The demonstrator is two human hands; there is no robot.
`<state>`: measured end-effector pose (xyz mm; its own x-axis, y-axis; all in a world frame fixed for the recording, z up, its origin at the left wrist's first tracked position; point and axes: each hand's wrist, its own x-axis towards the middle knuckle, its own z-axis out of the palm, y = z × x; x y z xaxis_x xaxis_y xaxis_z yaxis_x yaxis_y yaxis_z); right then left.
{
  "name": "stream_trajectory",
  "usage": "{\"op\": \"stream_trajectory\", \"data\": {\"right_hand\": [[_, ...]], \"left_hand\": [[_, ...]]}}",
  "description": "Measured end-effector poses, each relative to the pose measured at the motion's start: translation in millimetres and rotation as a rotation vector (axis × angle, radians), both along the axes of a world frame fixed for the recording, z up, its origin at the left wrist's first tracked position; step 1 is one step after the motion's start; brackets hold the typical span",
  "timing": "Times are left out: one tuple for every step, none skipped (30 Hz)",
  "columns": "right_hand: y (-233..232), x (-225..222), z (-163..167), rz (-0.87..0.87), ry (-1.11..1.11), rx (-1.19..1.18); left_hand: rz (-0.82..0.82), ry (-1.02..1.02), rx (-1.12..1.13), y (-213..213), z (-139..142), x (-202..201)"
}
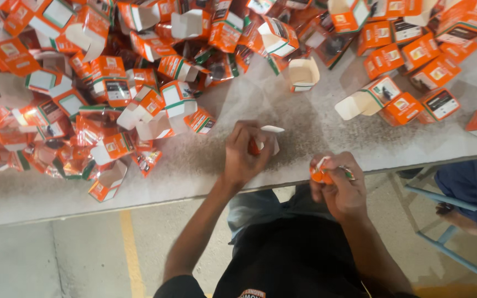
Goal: The person picks up small orange cardboard boxes one at a time from a large pile on the table, folds the flaps to close and shape each box by hand, and places the folded box back onto the table with the finished boxes.
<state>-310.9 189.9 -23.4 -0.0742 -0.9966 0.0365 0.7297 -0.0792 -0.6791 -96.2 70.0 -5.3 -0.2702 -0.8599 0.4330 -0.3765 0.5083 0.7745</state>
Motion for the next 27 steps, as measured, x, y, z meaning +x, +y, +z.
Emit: {"op": "stream_trajectory", "data": {"right_hand": [[-3.8, 4.6, 7.0, -0.007, -0.119, 0.251], [-7.2, 6.4, 14.5, -0.021, -0.235, 0.504], [-9.1, 9.8, 21.4, 0.007, -0.193, 0.536], [-10.8, 12.3, 27.6, 0.037, -0.151, 0.568], [-11.1, 16.3, 32.7, 0.117, 0.040, 0.370], [-13.2, 19.9, 36.2, 0.193, 0.227, 0.165], [-16.1, 24.8, 37.9, 0.216, 0.258, 0.162], [-19.3, 30.0, 38.6, 0.237, 0.288, 0.160], [-22.0, 34.4, 39.0, 0.260, 0.319, 0.159], [-26.6, 40.4, 37.8, 0.125, 0.624, 0.031], [-33.3, 47.4, 35.3, -0.020, 0.924, -0.105], [-39.5, 52.6, 33.5, -0.179, 1.217, -0.246], [-44.8, 55.7, 32.4, -0.189, 1.290, -0.253], [-49.2, 57.2, 32.0, -0.202, 1.364, -0.257], [-53.5, 58.1, 31.9, -0.213, 1.437, -0.261], [-56.9, 57.5, 32.4, -0.242, 1.500, -0.324], [-59.2, 56.4, 33.3, -0.270, 1.560, -0.386], [-62.2, 56.3, 33.8, -0.302, 1.622, -0.445], [-65.3, 57.0, 33.9, -0.246, 1.701, -0.418], [-67.9, 59.1, 33.5, -0.188, 1.777, -0.385], [-70.1, 61.0, 33.1, -0.133, 1.851, -0.352], [-71.0, 63.2, 32.9, -0.152, 1.853, -0.319], [-71.5, 66.1, 32.4, -0.169, 1.853, -0.288], [-70.5, 67.1, 32.6, -0.180, 1.853, -0.250], [-67.7, 66.6, 33.5, -0.219, 1.789, -0.287], [-65.3, 65.1, 34.8, -0.261, 1.725, -0.328], [-64.0, 63.0, 36.1, -0.297, 1.659, -0.372]], "left_hand": [[0.008, 0.008, -0.045, 7.7, -1.8, 5.2], [0.016, 0.015, -0.091, 14.9, -2.9, 10.6], [0.021, 0.023, -0.136, 20.7, -3.7, 15.3], [-0.017, 0.002, -0.103, 25.0, -4.0, 20.6], [-0.053, -0.016, -0.072, 28.0, -3.9, 26.5], [-0.089, -0.034, -0.043, 29.7, -3.9, 30.9], [-0.097, -0.032, -0.016, 30.9, -3.9, 34.6], [-0.107, -0.029, 0.012, 31.7, -3.8, 37.6], [-0.116, -0.026, 0.042, 33.0, -3.7, 39.7], [-0.117, -0.029, 0.037, 33.8, -3.8, 41.2], [-0.121, -0.032, 0.029, 34.0, -4.0, 42.1], [-0.129, -0.036, 0.018, 33.9, -4.8, 42.5], [-0.123, -0.025, 0.090, 34.0, -6.0, 42.7], [-0.120, -0.015, 0.162, 34.2, -7.6, 42.7], [-0.115, -0.005, 0.236, 33.9, -9.7, 42.7], [-0.144, 0.006, 0.202, 33.6, -12.2, 42.8], [-0.173, 0.017, 0.170, 33.5, -15.1, 42.8], [-0.207, 0.028, 0.137, 33.1, -18.1, 42.3], [-0.216, 0.043, 0.146, 33.1, -20.9, 41.5], [-0.226, 0.057, 0.156, 34.1, -23.4, 40.7], [-0.239, 0.070, 0.163, 34.9, -25.5, 39.8], [-0.241, 0.105, 0.139, 33.9, -27.1, 38.6], [-0.242, 0.140, 0.116, 33.1, -28.0, 37.1], [-0.243, 0.175, 0.100, 34.3, -28.1, 36.1], [-0.230, 0.175, 0.127, 36.3, -27.7, 35.4], [-0.215, 0.176, 0.149, 36.7, -26.8, 34.4], [-0.196, 0.176, 0.171, 35.9, -25.8, 33.1]]}}
